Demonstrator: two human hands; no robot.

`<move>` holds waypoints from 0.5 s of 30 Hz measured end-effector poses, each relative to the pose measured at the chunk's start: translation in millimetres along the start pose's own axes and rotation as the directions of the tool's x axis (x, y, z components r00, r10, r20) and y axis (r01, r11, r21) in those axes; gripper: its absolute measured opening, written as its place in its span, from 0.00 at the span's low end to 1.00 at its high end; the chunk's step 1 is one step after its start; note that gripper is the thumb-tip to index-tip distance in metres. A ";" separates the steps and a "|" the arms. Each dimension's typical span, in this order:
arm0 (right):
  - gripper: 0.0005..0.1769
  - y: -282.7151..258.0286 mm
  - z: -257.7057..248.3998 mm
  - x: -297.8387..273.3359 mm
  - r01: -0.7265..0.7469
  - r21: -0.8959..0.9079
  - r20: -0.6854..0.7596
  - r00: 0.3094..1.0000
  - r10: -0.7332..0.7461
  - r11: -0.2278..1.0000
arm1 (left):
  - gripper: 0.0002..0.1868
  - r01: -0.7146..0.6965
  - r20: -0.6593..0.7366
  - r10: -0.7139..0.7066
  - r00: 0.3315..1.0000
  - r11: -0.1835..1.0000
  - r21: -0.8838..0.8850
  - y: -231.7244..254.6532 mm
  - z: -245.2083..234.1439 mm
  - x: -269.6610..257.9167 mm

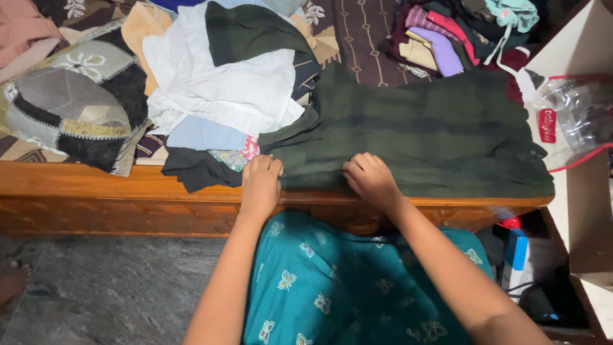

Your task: The person buttons a dark green shirt laid on a bed, then folds it by aligning the sides, folding the sleeves inward, and rolling the body into a compact bundle. The folded shirt is placed on the bed among other clothes.

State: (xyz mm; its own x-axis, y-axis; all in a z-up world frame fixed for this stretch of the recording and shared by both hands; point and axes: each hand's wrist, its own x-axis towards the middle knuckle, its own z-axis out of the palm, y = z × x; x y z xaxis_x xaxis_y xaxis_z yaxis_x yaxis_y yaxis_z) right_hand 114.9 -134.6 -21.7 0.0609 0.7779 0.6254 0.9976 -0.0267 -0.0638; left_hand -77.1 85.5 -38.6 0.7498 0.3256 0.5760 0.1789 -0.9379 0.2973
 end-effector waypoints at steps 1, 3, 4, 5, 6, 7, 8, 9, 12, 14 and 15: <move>0.16 -0.8 -4.5 -5.9 -0.029 0.059 0.015 1.000 0.028 0.998 | 0.18 -0.030 -0.016 0.030 0.999 1.000 -0.003 0.1 -1.0 -0.2; 0.20 1.9 -10.6 -14.3 -0.088 0.082 0.083 0.993 0.081 0.993 | 0.19 -0.063 -0.014 0.063 0.998 0.998 0.003 0.6 -2.3 -0.4; 0.20 6.1 -14.6 -19.1 -0.117 0.045 0.133 0.985 0.110 0.992 | 0.19 -0.066 0.005 0.066 0.998 0.998 0.011 0.2 -3.2 -0.9; 0.21 11.3 -19.1 -24.9 -0.144 0.006 0.184 0.973 0.140 0.990 | 0.18 -0.068 0.023 0.068 0.997 0.998 0.017 0.3 -3.3 -1.7; 0.20 16.7 -22.5 -31.1 -0.165 -0.052 0.208 0.963 0.172 0.985 | 0.15 -0.059 0.049 0.057 0.997 0.998 0.028 -0.1 -3.2 -2.4; 0.19 22.2 -25.2 -37.7 -0.185 -0.111 0.227 0.952 0.206 0.976 | 0.12 -0.052 0.076 0.049 0.996 0.998 0.040 -1.3 -3.1 -2.6; 0.18 28.5 -28.2 -45.3 -0.203 -0.170 0.245 0.939 0.241 0.964 | 0.09 -0.045 0.102 0.040 0.994 0.998 0.052 -2.6 -2.9 -3.0; 0.18 34.7 -31.9 -54.9 -0.213 -0.186 0.249 0.934 0.255 0.959 | 0.09 -0.085 0.088 0.079 0.993 0.994 0.071 -3.3 -2.8 -4.1; 0.17 54.7 -44.9 -87.5 -0.262 -0.240 0.230 0.920 0.317 0.935 | 0.08 -0.173 0.057 0.167 0.984 0.978 0.121 -6.3 -2.8 -6.7; 0.16 69.0 -55.4 -109.6 -0.318 -0.279 0.181 0.910 0.374 0.906 | 0.07 -0.184 0.045 0.180 0.983 0.973 0.140 -8.5 -3.3 -9.5; 0.15 76.5 -62.5 -121.2 -0.344 -0.283 0.158 0.904 0.397 0.895 | 0.06 -0.189 0.061 0.182 0.981 0.972 0.140 -9.1 -4.5 -9.8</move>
State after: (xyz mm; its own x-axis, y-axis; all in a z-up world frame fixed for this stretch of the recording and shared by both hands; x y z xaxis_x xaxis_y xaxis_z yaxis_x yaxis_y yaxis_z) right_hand 185.8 -270.2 -53.8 0.4460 0.7917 0.4175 0.8816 -0.4690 -0.0524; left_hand -88.9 91.4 -43.5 0.8073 0.1420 0.5729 0.1216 -0.9898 0.0740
